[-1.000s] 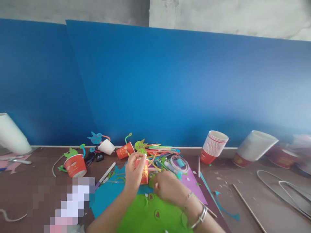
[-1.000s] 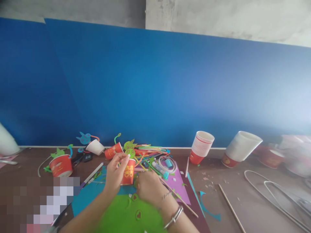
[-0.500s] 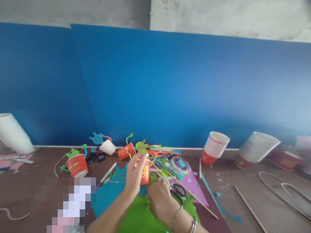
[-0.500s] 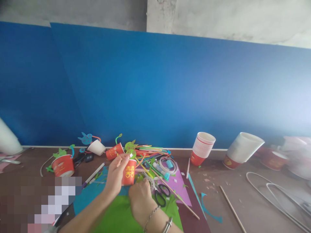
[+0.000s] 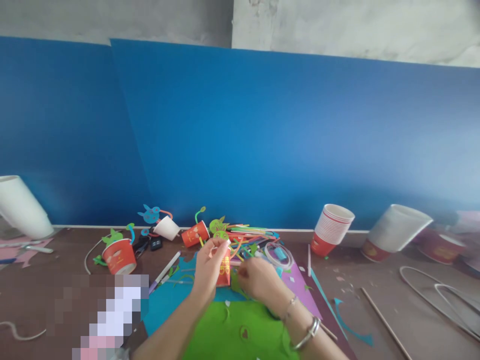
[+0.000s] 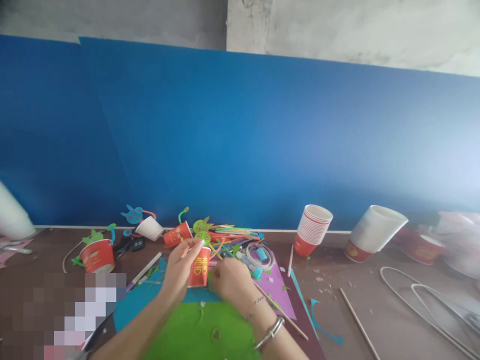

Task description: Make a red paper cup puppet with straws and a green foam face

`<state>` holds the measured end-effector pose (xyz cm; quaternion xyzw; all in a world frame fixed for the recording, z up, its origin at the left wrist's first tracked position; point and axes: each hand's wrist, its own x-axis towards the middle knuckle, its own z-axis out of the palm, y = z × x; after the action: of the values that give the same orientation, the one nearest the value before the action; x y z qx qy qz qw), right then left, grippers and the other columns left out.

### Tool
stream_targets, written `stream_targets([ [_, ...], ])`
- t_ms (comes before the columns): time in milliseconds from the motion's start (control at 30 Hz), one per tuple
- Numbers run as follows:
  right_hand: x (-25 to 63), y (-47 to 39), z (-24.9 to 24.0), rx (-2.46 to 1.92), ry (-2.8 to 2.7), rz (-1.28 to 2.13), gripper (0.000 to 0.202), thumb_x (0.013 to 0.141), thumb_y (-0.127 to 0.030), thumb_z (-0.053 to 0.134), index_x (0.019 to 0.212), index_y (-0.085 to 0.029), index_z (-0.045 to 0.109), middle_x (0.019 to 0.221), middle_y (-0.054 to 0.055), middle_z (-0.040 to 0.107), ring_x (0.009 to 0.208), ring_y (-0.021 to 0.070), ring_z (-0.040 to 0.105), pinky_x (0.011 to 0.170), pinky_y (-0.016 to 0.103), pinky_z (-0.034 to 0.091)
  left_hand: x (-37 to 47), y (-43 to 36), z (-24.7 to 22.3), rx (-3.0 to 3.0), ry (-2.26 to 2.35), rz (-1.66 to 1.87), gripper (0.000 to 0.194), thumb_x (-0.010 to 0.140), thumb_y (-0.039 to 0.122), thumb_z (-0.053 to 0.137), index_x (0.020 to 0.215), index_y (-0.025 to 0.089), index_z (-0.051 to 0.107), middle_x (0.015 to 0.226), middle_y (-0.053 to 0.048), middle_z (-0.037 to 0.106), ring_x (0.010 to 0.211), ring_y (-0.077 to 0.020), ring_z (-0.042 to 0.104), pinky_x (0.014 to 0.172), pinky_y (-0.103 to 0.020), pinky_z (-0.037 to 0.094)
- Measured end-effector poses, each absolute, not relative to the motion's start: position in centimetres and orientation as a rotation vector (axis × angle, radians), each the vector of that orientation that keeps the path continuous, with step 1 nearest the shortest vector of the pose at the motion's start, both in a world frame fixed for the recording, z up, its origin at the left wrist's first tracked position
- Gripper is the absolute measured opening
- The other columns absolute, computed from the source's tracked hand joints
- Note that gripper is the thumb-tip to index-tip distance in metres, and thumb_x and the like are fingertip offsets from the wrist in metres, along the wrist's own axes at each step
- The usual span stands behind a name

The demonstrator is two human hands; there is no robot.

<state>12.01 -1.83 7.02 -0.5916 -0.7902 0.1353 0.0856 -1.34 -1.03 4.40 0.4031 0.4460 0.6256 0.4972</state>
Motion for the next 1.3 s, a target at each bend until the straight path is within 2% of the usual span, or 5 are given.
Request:
stream_targets([
  [133,13.8,-0.3,7.5,-1.479,-1.841,0.906,0.025,0.073,-0.019,0.048,0.058,-0.016,0.067,0.051,0.0,0.06,0.049,0.0117,0.05,0.047,0.021,0.033,-1.0,-1.3,4.8,1.025,1.053,1.408,0.032,0.067,0.046,0.072,0.073,0.016,0.063,0.062,0.001,0.058,0.055,-0.0116,0.052,0.054,-0.022,0.042],
  [267,13.9,0.0,7.7,-1.341,-1.654,1.058,0.024,0.073,-0.024,0.051,0.053,-0.016,0.062,0.05,-0.001,0.055,0.049,0.0107,0.044,0.048,0.021,0.034,-0.8,-1.4,4.8,1.151,1.082,1.375,0.024,0.067,0.04,0.07,0.07,0.017,0.065,0.071,-0.001,0.063,0.065,-0.0143,0.056,0.062,-0.025,0.045],
  [433,13.6,-0.2,7.7,-1.326,-1.638,1.067,0.024,0.073,-0.024,0.053,0.052,-0.015,0.059,0.047,-0.003,0.048,0.047,0.009,0.038,0.046,0.021,0.03,-0.8,-1.3,4.6,1.275,1.177,1.32,0.02,0.072,0.036,0.064,0.068,0.017,0.066,0.07,-0.002,0.064,0.067,-0.0154,0.056,0.062,-0.024,0.043],
  [833,13.5,-0.5,7.8,-1.288,-1.647,1.074,0.022,0.074,-0.024,0.054,0.057,-0.015,0.065,0.053,0.0,0.06,0.051,0.0116,0.05,0.05,0.021,0.039,-0.7,-1.3,4.5,1.341,1.279,1.338,0.018,0.072,0.035,0.062,0.069,0.018,0.066,0.067,-0.002,0.067,0.065,-0.0171,0.06,0.062,-0.025,0.044],
  [1300,12.7,-1.0,7.4,-1.401,-1.673,0.863,0.012,0.068,-0.023,0.051,0.058,-0.017,0.052,0.053,-0.004,0.048,0.052,0.0104,0.039,0.05,0.022,0.03,-0.3,-2.3,4.7,1.43,1.343,1.433,0.012,0.075,0.029,0.06,0.072,0.019,0.065,0.07,-0.002,0.068,0.069,-0.0188,0.062,0.066,-0.029,0.047],
])
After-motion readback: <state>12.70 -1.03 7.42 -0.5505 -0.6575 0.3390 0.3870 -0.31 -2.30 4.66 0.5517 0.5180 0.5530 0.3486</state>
